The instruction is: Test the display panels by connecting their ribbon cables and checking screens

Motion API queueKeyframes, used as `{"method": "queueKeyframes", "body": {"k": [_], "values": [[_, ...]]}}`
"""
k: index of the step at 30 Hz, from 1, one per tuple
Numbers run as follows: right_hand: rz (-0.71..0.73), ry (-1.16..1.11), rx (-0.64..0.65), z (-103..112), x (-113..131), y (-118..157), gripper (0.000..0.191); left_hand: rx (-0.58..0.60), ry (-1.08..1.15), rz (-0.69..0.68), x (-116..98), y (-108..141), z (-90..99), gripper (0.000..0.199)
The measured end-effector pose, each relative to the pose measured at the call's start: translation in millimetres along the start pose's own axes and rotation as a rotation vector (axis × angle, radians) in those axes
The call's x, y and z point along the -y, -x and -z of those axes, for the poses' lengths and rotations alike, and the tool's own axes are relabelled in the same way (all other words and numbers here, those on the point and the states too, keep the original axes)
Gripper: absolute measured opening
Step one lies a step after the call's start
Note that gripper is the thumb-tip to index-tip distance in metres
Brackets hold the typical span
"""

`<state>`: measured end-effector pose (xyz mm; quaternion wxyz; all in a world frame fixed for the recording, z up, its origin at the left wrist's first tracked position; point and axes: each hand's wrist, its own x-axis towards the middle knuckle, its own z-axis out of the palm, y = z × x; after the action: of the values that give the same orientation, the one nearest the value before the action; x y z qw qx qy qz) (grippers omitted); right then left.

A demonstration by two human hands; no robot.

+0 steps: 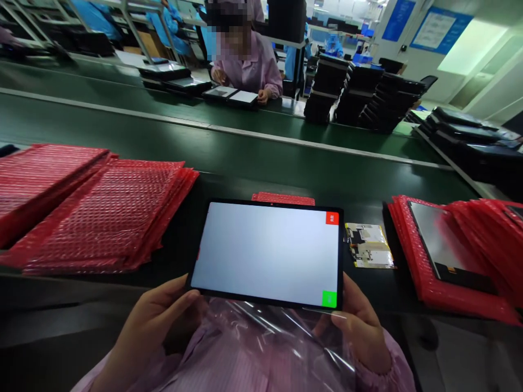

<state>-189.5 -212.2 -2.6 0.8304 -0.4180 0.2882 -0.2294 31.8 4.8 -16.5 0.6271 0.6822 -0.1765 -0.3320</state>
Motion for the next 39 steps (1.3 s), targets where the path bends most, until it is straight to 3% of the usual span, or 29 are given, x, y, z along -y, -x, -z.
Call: {"method": "queueKeyframes", "body": {"k": [5, 11, 17, 24, 30, 33, 39], "values": [[0.015, -0.013, 0.113, -6.7, -2.6, -3.4, 0.053, -0.035, -0.028, 0.019, -1.7, -5.3, 6.4, 0.023], [0.065, 0.012, 0.263, 2.2, -14.0, -12.2, 0.059, -0.046, -0.064, 0.036, 0.4, -9.9, 10.4, 0.024], [0.096, 0.046, 0.253, 0.1, -19.0, -12.9, 0.059, -0.070, -0.124, 0.056, -0.4, -12.9, 12.8, 0.028], [0.038, 0.008, 0.197, -8.5, -13.6, -8.1, 0.054, -0.011, -0.141, 0.034, 9.7, -16.0, 21.5, 0.038], [0.060, -0.068, 0.320, 3.1, -23.9, -13.1, 0.055, 0.024, -0.176, -0.006, 11.9, -18.0, 25.1, 0.044], [0.054, -0.077, 0.306, 8.4, -28.8, -14.3, 0.053, 0.035, -0.174, -0.008, 12.9, -16.7, 24.9, 0.042], [0.037, -0.047, 0.257, 14.5, -30.1, -13.2, 0.053, -0.059, -0.119, -0.054, 8.3, -6.1, 14.0, 0.043]]}}
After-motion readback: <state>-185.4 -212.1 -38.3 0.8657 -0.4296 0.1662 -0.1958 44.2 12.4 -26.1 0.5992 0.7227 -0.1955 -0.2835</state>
